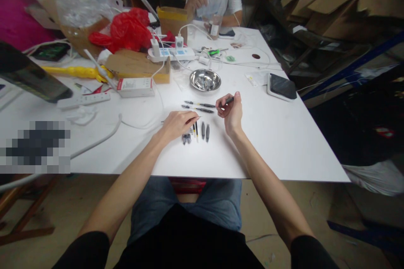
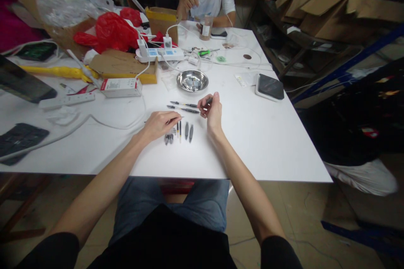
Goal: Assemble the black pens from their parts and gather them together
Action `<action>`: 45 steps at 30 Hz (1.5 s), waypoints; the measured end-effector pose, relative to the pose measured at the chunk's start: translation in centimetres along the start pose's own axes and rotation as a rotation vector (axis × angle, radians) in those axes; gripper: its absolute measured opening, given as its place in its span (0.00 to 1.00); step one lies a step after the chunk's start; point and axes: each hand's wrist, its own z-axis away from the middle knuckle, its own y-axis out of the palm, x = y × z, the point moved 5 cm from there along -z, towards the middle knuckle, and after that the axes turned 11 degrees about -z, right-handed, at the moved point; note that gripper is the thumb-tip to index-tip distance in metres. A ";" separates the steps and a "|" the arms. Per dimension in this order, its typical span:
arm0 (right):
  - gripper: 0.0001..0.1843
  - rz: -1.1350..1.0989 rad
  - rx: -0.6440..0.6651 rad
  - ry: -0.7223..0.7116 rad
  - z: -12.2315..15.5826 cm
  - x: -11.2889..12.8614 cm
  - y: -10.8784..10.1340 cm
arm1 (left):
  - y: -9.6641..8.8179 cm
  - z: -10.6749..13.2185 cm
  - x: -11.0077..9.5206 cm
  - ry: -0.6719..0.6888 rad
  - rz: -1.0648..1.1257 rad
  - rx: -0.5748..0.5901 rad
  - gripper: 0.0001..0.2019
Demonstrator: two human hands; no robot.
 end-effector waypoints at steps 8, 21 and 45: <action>0.33 0.014 0.042 0.040 0.4 -2.0 0.2 | -0.1 0.0 0.0 0.012 0.003 -0.016 0.15; 0.24 0.058 0.232 0.054 0.9 -2.4 1.1 | 0.0 0.0 0.0 0.013 0.005 -0.007 0.15; 0.24 -0.012 0.361 0.206 1.9 -3.3 1.9 | 0.2 0.3 0.2 0.021 0.001 -0.047 0.13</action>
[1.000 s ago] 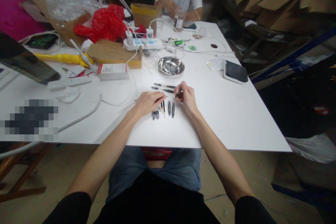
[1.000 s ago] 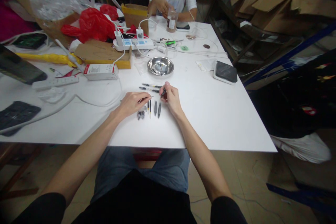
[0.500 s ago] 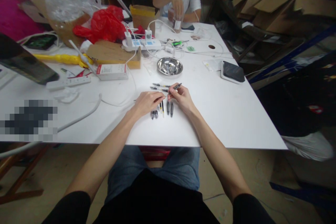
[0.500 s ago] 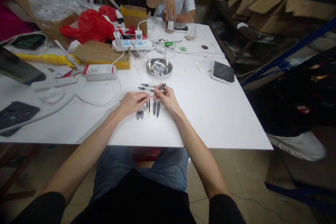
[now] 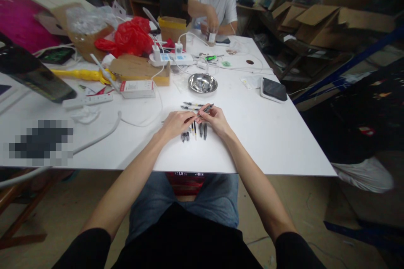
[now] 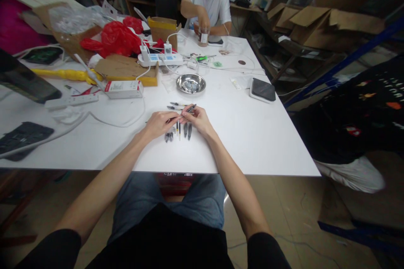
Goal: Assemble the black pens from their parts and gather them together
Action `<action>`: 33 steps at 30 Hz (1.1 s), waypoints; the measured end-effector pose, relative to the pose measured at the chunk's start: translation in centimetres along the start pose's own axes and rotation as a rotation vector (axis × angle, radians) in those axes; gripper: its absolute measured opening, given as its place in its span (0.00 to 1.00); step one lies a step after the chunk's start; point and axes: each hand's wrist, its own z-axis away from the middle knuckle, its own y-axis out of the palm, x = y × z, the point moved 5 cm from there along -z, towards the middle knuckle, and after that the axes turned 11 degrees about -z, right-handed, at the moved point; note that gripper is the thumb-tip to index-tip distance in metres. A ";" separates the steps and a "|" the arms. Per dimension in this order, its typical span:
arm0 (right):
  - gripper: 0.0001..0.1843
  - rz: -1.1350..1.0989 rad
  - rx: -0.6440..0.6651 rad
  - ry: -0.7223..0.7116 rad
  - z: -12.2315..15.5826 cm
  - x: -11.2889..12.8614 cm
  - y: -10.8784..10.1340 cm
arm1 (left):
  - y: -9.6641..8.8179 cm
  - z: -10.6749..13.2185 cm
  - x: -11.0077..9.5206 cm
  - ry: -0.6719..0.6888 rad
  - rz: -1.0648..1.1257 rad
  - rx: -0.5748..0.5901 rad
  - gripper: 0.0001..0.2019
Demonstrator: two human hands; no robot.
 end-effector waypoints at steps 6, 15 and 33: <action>0.25 0.010 -0.017 0.010 0.2 0.1 0.1 | 0.3 0.1 -0.1 0.021 0.000 -0.013 0.14; 0.25 0.036 -0.047 -0.007 0.2 0.1 0.4 | 0.4 0.1 -0.2 0.016 0.020 -0.012 0.12; 0.27 -0.002 -0.160 -0.091 -0.1 0.3 0.1 | 0.1 -0.1 -0.2 0.004 0.016 -0.026 0.14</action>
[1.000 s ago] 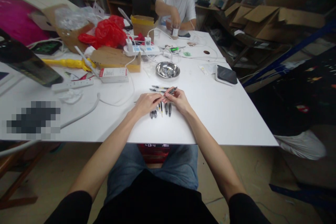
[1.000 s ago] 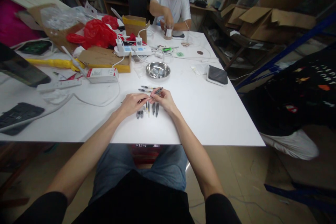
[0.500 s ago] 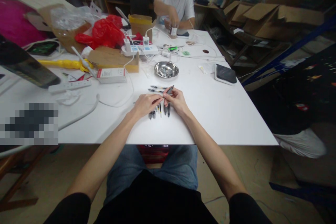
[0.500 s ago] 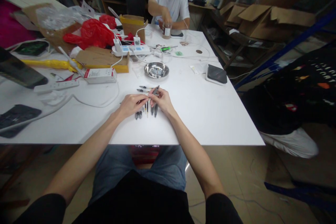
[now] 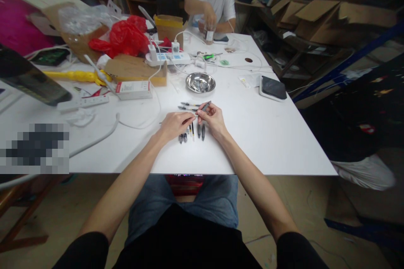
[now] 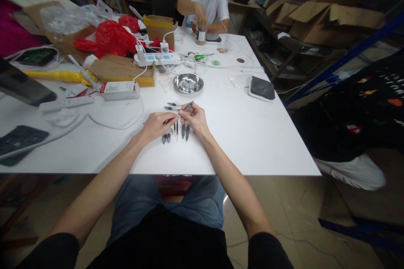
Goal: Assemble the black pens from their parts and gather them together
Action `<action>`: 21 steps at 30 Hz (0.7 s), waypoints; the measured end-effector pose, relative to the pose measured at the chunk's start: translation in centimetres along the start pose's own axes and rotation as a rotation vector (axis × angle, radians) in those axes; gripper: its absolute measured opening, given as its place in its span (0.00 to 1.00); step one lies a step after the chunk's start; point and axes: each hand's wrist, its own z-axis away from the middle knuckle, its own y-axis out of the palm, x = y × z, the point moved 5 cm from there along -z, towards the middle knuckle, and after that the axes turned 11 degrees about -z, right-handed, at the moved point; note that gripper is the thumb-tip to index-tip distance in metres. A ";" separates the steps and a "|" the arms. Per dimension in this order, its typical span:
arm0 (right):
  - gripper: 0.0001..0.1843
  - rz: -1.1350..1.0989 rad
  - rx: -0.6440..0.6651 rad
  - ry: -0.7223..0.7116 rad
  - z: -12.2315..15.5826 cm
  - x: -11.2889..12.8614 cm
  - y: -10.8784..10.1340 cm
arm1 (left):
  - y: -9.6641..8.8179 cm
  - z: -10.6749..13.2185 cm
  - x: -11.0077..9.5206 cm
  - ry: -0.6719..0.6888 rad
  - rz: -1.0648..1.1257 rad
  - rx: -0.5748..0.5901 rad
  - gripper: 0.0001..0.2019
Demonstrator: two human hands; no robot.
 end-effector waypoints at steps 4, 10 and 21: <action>0.26 -0.027 0.017 -0.001 -0.1 -0.2 -0.1 | -0.3 -0.1 0.0 -0.008 -0.005 -0.002 0.14; 0.25 -0.023 0.024 0.014 -0.1 -0.1 -0.1 | -0.5 -0.2 -0.2 -0.023 -0.003 0.004 0.15; 0.25 -0.146 0.080 0.094 0.0 -0.3 0.0 | -0.7 0.0 0.4 -0.052 0.015 -0.061 0.15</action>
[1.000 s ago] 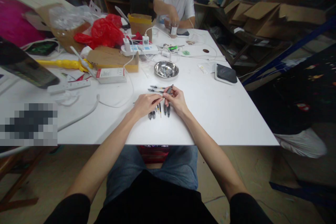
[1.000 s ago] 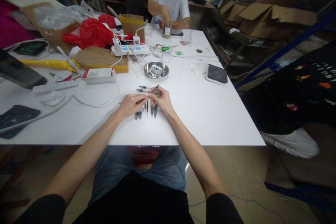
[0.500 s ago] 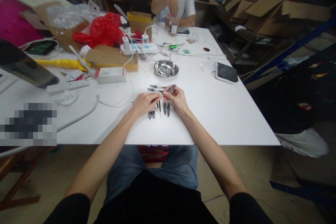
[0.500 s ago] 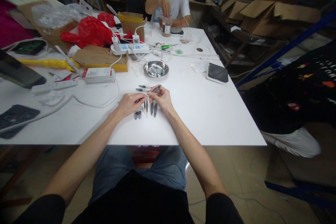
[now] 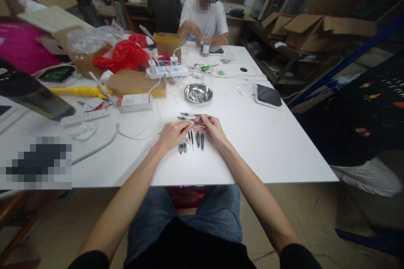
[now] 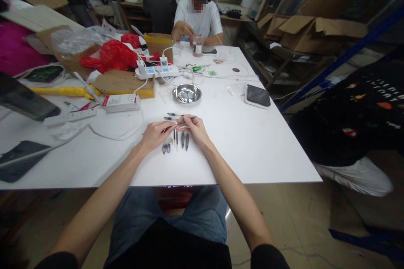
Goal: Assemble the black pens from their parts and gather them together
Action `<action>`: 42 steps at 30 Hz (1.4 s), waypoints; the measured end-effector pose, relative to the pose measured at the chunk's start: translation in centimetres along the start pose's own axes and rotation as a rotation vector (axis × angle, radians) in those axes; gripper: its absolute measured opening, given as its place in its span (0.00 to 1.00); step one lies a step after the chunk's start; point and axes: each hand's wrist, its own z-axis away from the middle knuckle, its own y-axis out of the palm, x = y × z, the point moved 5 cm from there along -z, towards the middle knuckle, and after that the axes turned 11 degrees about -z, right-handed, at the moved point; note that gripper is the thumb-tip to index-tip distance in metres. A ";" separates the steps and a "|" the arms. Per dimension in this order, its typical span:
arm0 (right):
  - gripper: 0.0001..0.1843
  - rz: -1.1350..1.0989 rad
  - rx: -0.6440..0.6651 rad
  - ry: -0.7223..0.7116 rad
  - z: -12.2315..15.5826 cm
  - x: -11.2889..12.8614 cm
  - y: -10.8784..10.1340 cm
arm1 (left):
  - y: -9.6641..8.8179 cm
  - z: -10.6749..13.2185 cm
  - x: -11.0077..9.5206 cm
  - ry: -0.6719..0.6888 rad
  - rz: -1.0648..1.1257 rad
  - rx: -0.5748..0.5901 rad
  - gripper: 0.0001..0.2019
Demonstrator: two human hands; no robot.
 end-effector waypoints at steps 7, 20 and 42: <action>0.22 0.012 0.010 -0.014 0.0 0.2 -0.2 | -0.1 0.1 0.0 0.029 0.020 0.001 0.14; 0.19 0.134 -0.028 -0.053 0.0 0.3 -1.0 | -0.1 0.0 -0.2 0.042 -0.033 0.019 0.14; 0.06 0.509 -0.007 -0.264 0.7 0.9 0.7 | 0.2 -0.3 -0.3 -0.011 0.314 0.030 0.28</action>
